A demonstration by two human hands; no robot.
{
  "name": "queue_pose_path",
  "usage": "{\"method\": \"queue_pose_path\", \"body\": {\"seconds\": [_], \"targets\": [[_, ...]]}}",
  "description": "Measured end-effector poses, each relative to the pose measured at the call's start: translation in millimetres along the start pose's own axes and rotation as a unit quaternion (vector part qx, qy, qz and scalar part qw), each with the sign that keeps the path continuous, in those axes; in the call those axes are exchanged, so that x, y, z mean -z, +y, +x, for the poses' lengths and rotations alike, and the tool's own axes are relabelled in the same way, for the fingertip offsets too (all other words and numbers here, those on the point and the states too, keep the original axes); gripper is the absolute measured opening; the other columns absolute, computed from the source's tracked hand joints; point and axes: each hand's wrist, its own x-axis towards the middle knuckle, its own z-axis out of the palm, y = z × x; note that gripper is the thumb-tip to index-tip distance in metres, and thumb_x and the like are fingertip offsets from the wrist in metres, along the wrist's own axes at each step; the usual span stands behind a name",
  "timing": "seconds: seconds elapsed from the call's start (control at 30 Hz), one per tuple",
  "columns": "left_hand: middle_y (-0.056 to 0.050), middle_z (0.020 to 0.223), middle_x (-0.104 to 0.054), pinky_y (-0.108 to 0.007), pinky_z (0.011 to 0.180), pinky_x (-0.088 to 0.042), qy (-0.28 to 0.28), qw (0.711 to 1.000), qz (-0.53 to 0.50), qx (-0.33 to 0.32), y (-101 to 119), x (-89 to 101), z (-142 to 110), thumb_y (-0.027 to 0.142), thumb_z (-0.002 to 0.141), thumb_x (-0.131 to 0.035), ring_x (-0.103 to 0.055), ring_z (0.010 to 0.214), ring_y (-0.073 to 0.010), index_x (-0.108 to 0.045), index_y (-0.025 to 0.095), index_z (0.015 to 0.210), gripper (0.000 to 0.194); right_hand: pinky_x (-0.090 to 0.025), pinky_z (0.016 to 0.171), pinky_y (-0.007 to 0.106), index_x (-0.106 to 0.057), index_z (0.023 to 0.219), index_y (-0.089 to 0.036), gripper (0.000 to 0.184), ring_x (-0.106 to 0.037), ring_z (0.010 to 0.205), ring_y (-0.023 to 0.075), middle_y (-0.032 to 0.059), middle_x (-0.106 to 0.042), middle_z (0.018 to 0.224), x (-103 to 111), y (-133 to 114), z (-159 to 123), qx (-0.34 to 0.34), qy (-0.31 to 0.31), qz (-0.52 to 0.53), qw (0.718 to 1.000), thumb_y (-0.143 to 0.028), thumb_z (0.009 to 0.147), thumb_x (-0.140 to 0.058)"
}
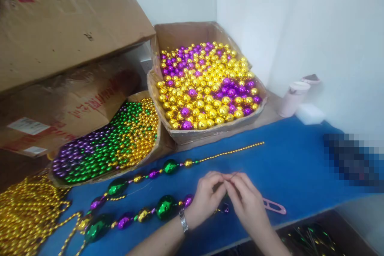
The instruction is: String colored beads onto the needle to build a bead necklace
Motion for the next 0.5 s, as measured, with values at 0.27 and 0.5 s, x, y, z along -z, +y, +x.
{"method": "queue_pose_path", "body": {"seconds": [0.27,0.5], "targets": [[-0.002,0.09,-0.069,-0.029,0.079,-0.044,-0.033,0.999,0.021,-0.008,-1,-5.2,5,0.023,0.083,-0.061,-0.06,0.083,-0.017,-0.064,0.02,0.091,0.01,-0.045,0.062,0.024,-0.053,0.089,-0.022,0.017,-0.06,0.063,0.0131,0.0009,-0.062,0.077,4,-2,9,-0.143,0.031,0.089,0.985,-0.036,0.094,-0.043],[-0.003,0.09,-0.066,-0.027,0.078,-0.045,-0.07,0.995,0.073,-0.021,0,-3.6,8,0.019,0.082,-0.057,-0.059,0.087,-0.0174,-0.064,0.021,0.091,0.011,-0.042,0.047,0.019,-0.047,0.097,-0.023,0.024,-0.05,0.048,0.0093,-0.0052,-0.046,0.061,28,-1,27,-0.171,0.096,0.157,0.968,-0.044,0.096,-0.035]]}}
